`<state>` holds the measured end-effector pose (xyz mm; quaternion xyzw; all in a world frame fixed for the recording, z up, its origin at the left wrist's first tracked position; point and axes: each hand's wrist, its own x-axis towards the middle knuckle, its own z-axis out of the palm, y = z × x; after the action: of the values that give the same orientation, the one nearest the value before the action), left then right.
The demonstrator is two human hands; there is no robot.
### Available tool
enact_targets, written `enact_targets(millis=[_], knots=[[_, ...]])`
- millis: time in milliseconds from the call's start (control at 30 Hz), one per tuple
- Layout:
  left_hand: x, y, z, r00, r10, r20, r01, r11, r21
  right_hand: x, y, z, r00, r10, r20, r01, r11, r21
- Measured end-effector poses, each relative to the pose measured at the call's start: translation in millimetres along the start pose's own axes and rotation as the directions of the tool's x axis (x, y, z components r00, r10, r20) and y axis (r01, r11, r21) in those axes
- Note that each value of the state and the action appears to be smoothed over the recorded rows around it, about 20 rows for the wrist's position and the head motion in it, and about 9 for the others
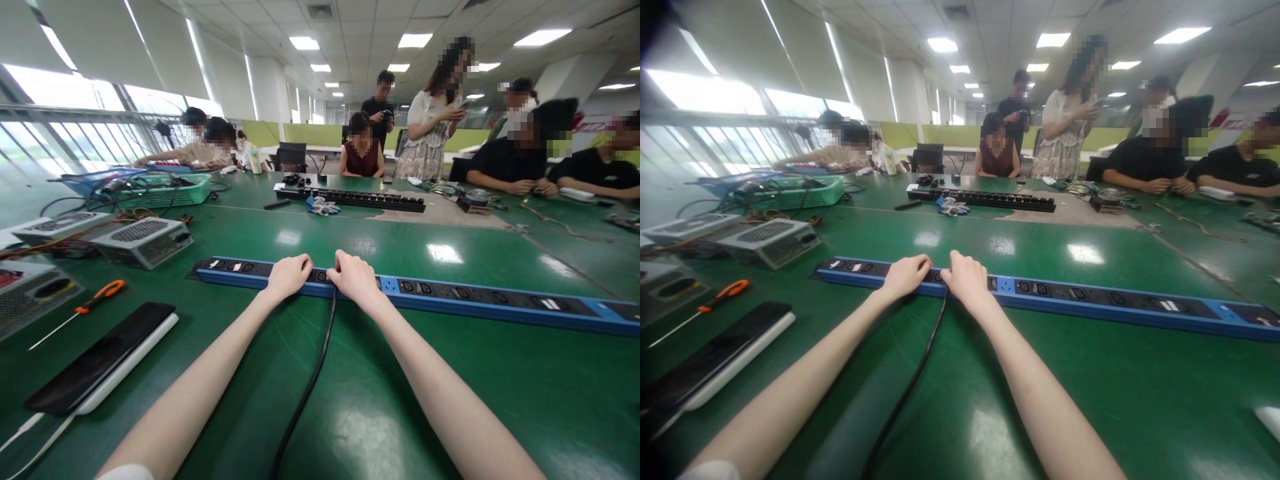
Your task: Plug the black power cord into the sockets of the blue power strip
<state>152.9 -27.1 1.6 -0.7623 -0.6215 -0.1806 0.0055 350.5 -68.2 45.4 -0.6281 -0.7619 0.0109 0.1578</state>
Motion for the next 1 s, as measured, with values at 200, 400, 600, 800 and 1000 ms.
enact_targets(millis=[200,400,600,800,1000], knots=[[0.2,-0.8,-0.5,1.0,0.006,0.007,-0.006,1.0,-0.002,7.2,21.2,-21.6,0.995,0.077,0.064,-0.082,0.992,0.091],[1.5,-1.1,1.4,1.0,0.015,-0.009,-0.015,1.0,0.009,2.6,15.8,-32.9,0.987,0.031,0.155,-0.019,0.997,-0.076],[1.7,-1.1,2.0,1.0,0.018,-0.014,-0.017,1.0,0.016,-4.4,-7.5,-20.0,0.987,0.058,0.152,-0.037,0.99,-0.136],[2.8,-1.6,4.0,1.0,0.007,-0.01,-0.007,1.0,0.006,-6.8,-8.1,-21.4,0.98,0.058,0.19,-0.036,0.993,-0.116],[2.7,-2.2,6.0,1.0,0.013,-0.021,-0.013,1.0,0.003,6.0,-5.7,-23.1,0.958,0.066,0.278,-0.038,0.994,-0.105]])
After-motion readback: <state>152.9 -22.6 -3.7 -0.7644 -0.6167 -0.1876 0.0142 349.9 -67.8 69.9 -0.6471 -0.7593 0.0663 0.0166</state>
